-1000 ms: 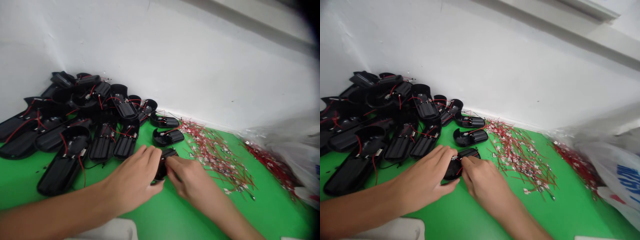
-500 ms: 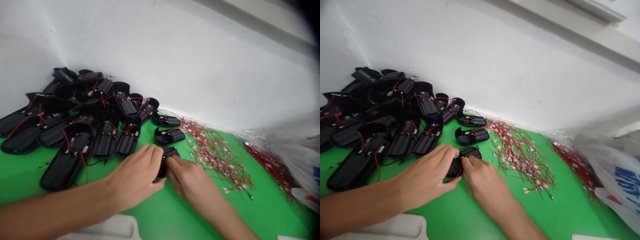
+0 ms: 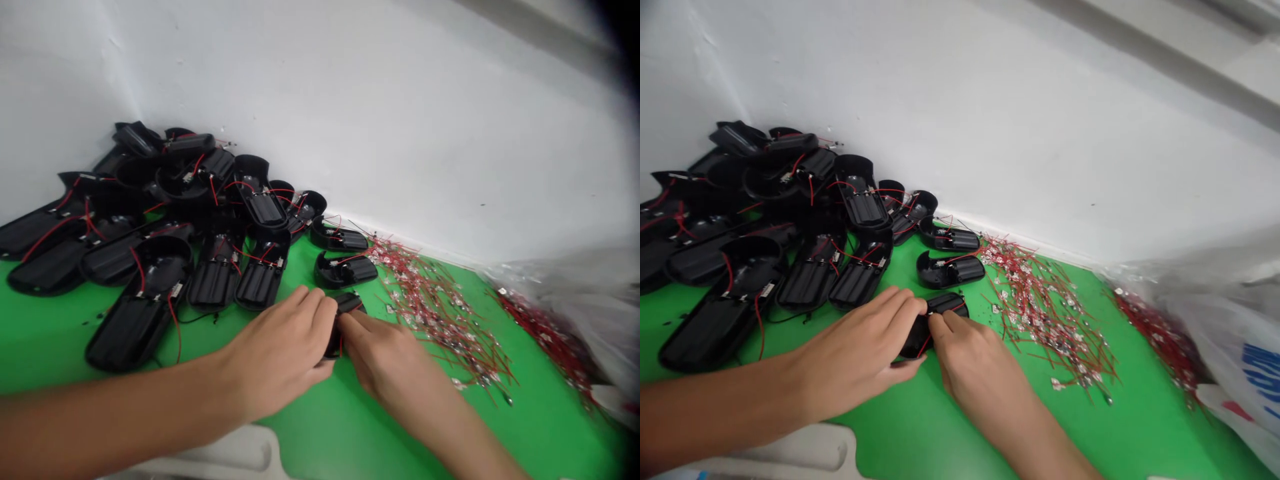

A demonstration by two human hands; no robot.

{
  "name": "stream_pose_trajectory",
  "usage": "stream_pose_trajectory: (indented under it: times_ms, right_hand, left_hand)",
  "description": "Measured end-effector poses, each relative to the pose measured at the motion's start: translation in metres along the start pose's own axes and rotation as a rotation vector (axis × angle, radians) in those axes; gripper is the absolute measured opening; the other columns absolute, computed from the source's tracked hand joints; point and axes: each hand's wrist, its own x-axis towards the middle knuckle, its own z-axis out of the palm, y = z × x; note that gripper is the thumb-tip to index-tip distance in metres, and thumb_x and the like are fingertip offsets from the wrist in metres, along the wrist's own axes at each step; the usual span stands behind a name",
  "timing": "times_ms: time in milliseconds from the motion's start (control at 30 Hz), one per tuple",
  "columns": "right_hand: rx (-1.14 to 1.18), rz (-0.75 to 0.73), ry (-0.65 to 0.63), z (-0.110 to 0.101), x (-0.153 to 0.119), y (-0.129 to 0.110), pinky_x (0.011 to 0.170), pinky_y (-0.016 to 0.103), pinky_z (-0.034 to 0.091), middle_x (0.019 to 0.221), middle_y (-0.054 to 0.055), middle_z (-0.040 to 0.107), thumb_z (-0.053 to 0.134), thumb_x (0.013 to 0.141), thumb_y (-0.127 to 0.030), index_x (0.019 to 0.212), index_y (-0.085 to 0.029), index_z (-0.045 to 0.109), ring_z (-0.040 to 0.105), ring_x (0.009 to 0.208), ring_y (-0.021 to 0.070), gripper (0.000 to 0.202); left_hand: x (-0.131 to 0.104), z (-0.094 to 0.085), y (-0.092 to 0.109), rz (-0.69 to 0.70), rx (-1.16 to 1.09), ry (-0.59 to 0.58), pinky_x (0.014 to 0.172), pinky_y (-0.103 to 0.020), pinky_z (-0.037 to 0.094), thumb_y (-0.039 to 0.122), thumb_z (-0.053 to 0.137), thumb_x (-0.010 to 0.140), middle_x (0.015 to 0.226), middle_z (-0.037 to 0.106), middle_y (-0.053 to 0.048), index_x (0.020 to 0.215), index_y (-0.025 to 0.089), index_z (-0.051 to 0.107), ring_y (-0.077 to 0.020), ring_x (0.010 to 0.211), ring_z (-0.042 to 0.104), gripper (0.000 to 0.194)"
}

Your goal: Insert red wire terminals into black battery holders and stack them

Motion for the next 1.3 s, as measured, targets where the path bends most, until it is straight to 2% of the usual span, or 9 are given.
stream_pose_trajectory:
  times_ms: [233,367,533,633,733,900,1033,1167,1300]
  right_hand:
    - [-0.092,-0.008,0.035,0.001,0.0,-0.004,0.053,0.029,0.03,0.073,0.0,0.054,0.046,0.086,0.007,0.084,-0.02,0.051,0.052,0.057,0.016,0.027]
    - [-0.04,0.02,0.064,0.005,0.0,-0.001,0.052,0.029,0.032,0.075,0.001,0.057,0.046,0.093,0.0,0.086,-0.019,0.054,0.053,0.058,0.0163,0.021]
    - [0.268,0.12,0.316,0.017,-0.009,0.01,0.057,0.024,0.044,0.076,0.0,0.059,0.055,0.1,-0.015,0.101,-0.018,0.062,0.056,0.061,0.0141,0.007]
    - [0.378,0.141,0.447,0.025,-0.015,0.01,0.061,0.024,0.051,0.078,0.001,0.061,0.06,0.097,-0.013,0.112,-0.017,0.066,0.061,0.067,0.0152,0.017]
    - [0.429,0.124,0.475,0.032,-0.019,0.006,0.069,0.026,0.057,0.091,0.005,0.067,0.06,0.096,-0.008,0.12,-0.017,0.068,0.066,0.078,0.0162,0.027]
    - [0.404,0.062,0.461,0.035,-0.023,0.001,0.075,0.025,0.058,0.1,0.007,0.068,0.059,0.096,-0.004,0.134,-0.017,0.061,0.067,0.086,0.0157,0.04]
    - [0.175,-0.052,0.379,0.032,-0.028,0.001,0.065,0.03,0.057,0.093,0.009,0.066,0.057,0.097,-0.003,0.142,-0.009,0.052,0.061,0.077,0.0181,0.046]
    - [-0.155,-0.181,0.306,0.025,-0.029,-0.003,0.057,0.037,0.053,0.085,0.011,0.067,0.056,0.096,-0.004,0.136,0.0,0.055,0.058,0.072,0.0231,0.04]
    - [-0.256,-0.199,0.247,0.023,-0.027,-0.01,0.06,0.039,0.055,0.09,0.014,0.068,0.05,0.096,-0.002,0.129,0.005,0.059,0.06,0.076,0.0251,0.035]
  left_hand:
    - [0.003,-0.002,-0.001,-0.083,-0.13,-0.053,0.083,-0.044,0.058,0.022,0.068,0.087,0.1,0.057,-0.006,0.103,0.017,0.049,-0.028,0.098,0.059,0.026]
    - [0.004,-0.004,-0.002,-0.082,-0.108,-0.041,0.085,-0.047,0.058,0.021,0.068,0.085,0.101,0.058,-0.007,0.103,0.017,0.049,-0.0293,0.099,0.06,0.026]
    - [0.002,-0.003,-0.005,-0.116,-0.118,-0.037,0.083,-0.047,0.059,0.018,0.07,0.082,0.099,0.058,-0.006,0.103,0.019,0.048,-0.0295,0.097,0.061,0.03]
    - [0.0,-0.002,-0.005,-0.116,-0.107,-0.039,0.082,-0.047,0.059,0.018,0.069,0.082,0.099,0.058,-0.006,0.102,0.019,0.047,-0.0294,0.097,0.061,0.03]
    - [0.0,-0.002,-0.004,-0.114,-0.1,-0.051,0.08,-0.045,0.059,0.019,0.069,0.083,0.099,0.058,-0.005,0.101,0.02,0.047,-0.0286,0.095,0.061,0.029]
    - [0.002,-0.001,-0.003,-0.115,-0.089,-0.047,0.078,-0.045,0.058,0.019,0.069,0.083,0.098,0.057,-0.005,0.101,0.02,0.047,-0.0282,0.094,0.061,0.028]
    - [0.001,0.001,-0.003,-0.091,-0.086,-0.043,0.075,-0.045,0.058,0.019,0.068,0.084,0.096,0.056,-0.004,0.1,0.02,0.046,-0.0279,0.091,0.06,0.027]
    - [0.001,0.0,-0.003,-0.033,-0.067,-0.012,0.076,-0.045,0.057,0.017,0.07,0.083,0.097,0.056,-0.005,0.099,0.02,0.046,-0.0281,0.092,0.059,0.029]
    - [0.002,-0.002,-0.003,-0.002,-0.053,-0.009,0.077,-0.046,0.056,0.016,0.069,0.082,0.096,0.055,-0.004,0.098,0.02,0.046,-0.0284,0.092,0.058,0.028]
